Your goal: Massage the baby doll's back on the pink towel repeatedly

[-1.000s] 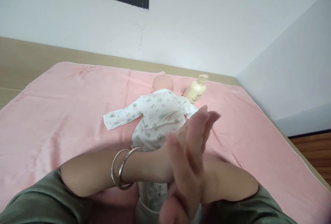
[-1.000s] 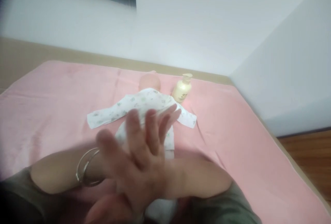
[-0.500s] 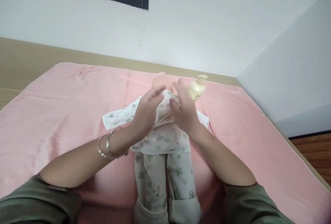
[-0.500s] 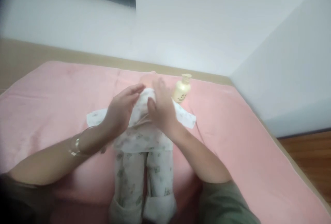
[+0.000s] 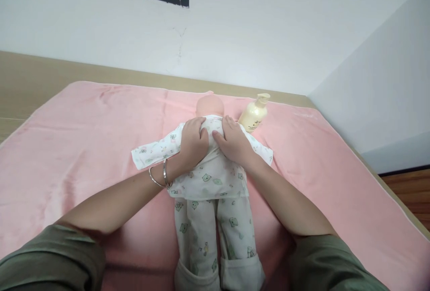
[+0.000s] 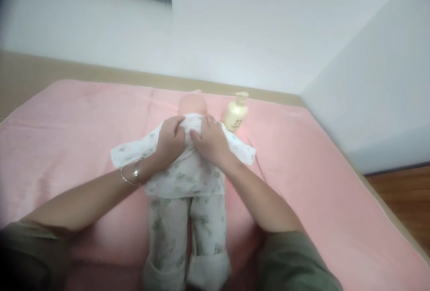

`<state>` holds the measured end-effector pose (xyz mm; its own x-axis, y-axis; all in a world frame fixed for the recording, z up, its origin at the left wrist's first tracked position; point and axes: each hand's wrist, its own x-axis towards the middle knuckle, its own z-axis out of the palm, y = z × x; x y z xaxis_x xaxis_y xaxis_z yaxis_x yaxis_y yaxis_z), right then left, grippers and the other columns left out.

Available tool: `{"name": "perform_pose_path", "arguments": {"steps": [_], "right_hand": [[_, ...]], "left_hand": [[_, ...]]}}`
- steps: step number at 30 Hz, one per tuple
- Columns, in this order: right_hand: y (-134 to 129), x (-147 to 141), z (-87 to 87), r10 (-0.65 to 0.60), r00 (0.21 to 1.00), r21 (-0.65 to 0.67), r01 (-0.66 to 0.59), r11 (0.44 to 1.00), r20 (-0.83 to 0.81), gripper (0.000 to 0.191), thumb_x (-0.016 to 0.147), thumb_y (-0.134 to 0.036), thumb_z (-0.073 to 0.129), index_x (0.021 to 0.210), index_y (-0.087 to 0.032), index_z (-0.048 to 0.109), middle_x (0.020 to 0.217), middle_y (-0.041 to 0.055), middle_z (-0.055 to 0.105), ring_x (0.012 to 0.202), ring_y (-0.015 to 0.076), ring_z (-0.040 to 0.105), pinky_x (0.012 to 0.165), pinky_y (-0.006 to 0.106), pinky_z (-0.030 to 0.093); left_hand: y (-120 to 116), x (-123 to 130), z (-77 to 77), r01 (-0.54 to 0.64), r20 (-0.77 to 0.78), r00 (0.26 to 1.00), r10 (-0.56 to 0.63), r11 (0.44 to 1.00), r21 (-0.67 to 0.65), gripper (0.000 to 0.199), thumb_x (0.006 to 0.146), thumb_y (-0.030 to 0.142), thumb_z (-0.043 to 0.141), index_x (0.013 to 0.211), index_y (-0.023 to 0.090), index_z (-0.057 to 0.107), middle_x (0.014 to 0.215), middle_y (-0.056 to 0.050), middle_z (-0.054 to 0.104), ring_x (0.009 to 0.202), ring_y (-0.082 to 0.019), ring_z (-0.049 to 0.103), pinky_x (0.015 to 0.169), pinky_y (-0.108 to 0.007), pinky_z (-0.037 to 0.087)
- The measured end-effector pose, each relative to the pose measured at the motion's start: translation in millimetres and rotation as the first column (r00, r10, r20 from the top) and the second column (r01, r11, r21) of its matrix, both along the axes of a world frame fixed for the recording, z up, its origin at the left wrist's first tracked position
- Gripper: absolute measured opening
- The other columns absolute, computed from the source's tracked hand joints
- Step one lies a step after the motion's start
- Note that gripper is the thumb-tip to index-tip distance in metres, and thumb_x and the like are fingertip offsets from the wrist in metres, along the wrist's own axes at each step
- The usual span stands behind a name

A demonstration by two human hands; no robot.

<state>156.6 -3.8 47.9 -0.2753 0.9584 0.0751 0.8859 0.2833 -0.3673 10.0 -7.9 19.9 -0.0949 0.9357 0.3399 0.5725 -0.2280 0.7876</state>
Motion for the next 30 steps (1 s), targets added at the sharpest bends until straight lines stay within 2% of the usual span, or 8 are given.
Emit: {"name": "perform_pose_path", "arguments": {"steps": [3, 8, 10, 13, 16, 22, 25, 30], "right_hand": [[-24, -11, -0.5, 0.003, 0.996, 0.104, -0.012, 0.995, 0.092, 0.063, 0.101, -0.030, 0.035, 0.150, 0.010, 0.035, 0.157, 0.0313, 0.035, 0.151, 0.0392, 0.031, 0.125, 0.055, 0.024], [-26, -15, -6.8, 0.272, 0.960, 0.176, -0.280, 0.944, 0.067, 0.057, 0.096, -0.019, 0.036, 0.150, -0.001, 0.042, 0.160, 0.0196, 0.037, 0.154, 0.0295, 0.025, 0.127, 0.051, 0.024], [-4, -6, -9.5, 0.258, 0.966, 0.133, -0.258, 0.957, 0.015, 0.057, 0.096, -0.023, 0.037, 0.151, -0.006, 0.042, 0.159, 0.0165, 0.040, 0.153, 0.0292, 0.028, 0.126, 0.053, 0.026], [21, 7, -11.4, 0.081, 0.996, 0.073, -0.080, 0.994, -0.022, 0.060, 0.100, -0.038, 0.039, 0.149, -0.004, 0.044, 0.156, 0.0211, 0.043, 0.148, 0.0345, 0.038, 0.121, 0.056, 0.033], [13, 4, -10.7, -0.030, 0.999, 0.099, 0.026, 0.995, 0.038, 0.060, 0.102, -0.034, 0.034, 0.145, 0.005, 0.044, 0.153, 0.0287, 0.044, 0.146, 0.0377, 0.040, 0.121, 0.055, 0.033], [-36, -22, -7.5, 0.221, 0.972, 0.224, -0.233, 0.946, 0.075, 0.055, 0.099, -0.020, 0.033, 0.148, 0.000, 0.043, 0.159, 0.0218, 0.038, 0.154, 0.0302, 0.027, 0.126, 0.051, 0.025], [-16, -15, -7.6, 0.193, 0.981, 0.135, -0.192, 0.972, 0.004, 0.057, 0.099, -0.026, 0.035, 0.152, -0.004, 0.040, 0.162, 0.0183, 0.035, 0.155, 0.0302, 0.024, 0.126, 0.053, 0.024], [25, 6, -7.7, -0.009, 1.000, -0.024, 0.009, 1.000, 0.002, 0.068, 0.101, -0.045, 0.039, 0.151, 0.001, 0.039, 0.159, 0.0247, 0.036, 0.150, 0.0375, 0.032, 0.123, 0.055, 0.028]], "left_hand": [[4, 0, -3.0, -0.028, -0.061, 0.998, 0.028, 1.000, -0.001, 0.040, 0.087, 0.023, 0.040, 0.118, 0.013, 0.063, 0.122, -0.016, 0.067, 0.117, -0.031, 0.057, 0.110, -0.048, 0.042], [8, -3, -5.7, 0.022, -0.159, 0.987, -0.017, 0.999, 0.030, 0.036, 0.088, 0.021, 0.034, 0.104, 0.016, 0.065, 0.109, -0.014, 0.070, 0.104, -0.030, 0.061, 0.101, -0.049, 0.048], [7, -3, -6.2, 0.038, -0.178, 0.984, -0.031, 0.999, 0.036, 0.036, 0.089, 0.021, 0.033, 0.104, 0.017, 0.065, 0.111, -0.013, 0.070, 0.108, -0.029, 0.061, 0.104, -0.049, 0.047], [6, -4, -8.8, 0.030, -0.168, 0.986, -0.019, 0.997, 0.067, 0.038, 0.088, 0.024, 0.036, 0.114, 0.016, 0.063, 0.123, -0.013, 0.068, 0.119, -0.029, 0.059, 0.111, -0.048, 0.043], [5, -3, -13.0, 0.004, -0.111, 0.994, 0.007, 0.996, 0.092, 0.041, 0.086, 0.027, 0.039, 0.118, 0.014, 0.063, 0.127, -0.014, 0.068, 0.120, -0.028, 0.059, 0.112, -0.048, 0.042], [6, -5, -13.9, -0.005, -0.042, 0.999, 0.008, 0.997, 0.080, 0.040, 0.086, 0.026, 0.037, 0.114, 0.015, 0.064, 0.122, -0.013, 0.069, 0.114, -0.027, 0.061, 0.107, -0.047, 0.047], [5, -5, -12.1, 0.008, -0.063, 0.998, -0.003, 0.997, 0.078, 0.041, 0.087, 0.025, 0.037, 0.116, 0.015, 0.063, 0.124, -0.013, 0.068, 0.115, -0.028, 0.060, 0.108, -0.048, 0.046], [3, -3, -12.4, -0.007, -0.052, 0.999, 0.012, 0.994, 0.107, 0.041, 0.087, 0.027, 0.039, 0.119, 0.014, 0.061, 0.125, -0.015, 0.066, 0.120, -0.029, 0.058, 0.112, -0.050, 0.042]]}}
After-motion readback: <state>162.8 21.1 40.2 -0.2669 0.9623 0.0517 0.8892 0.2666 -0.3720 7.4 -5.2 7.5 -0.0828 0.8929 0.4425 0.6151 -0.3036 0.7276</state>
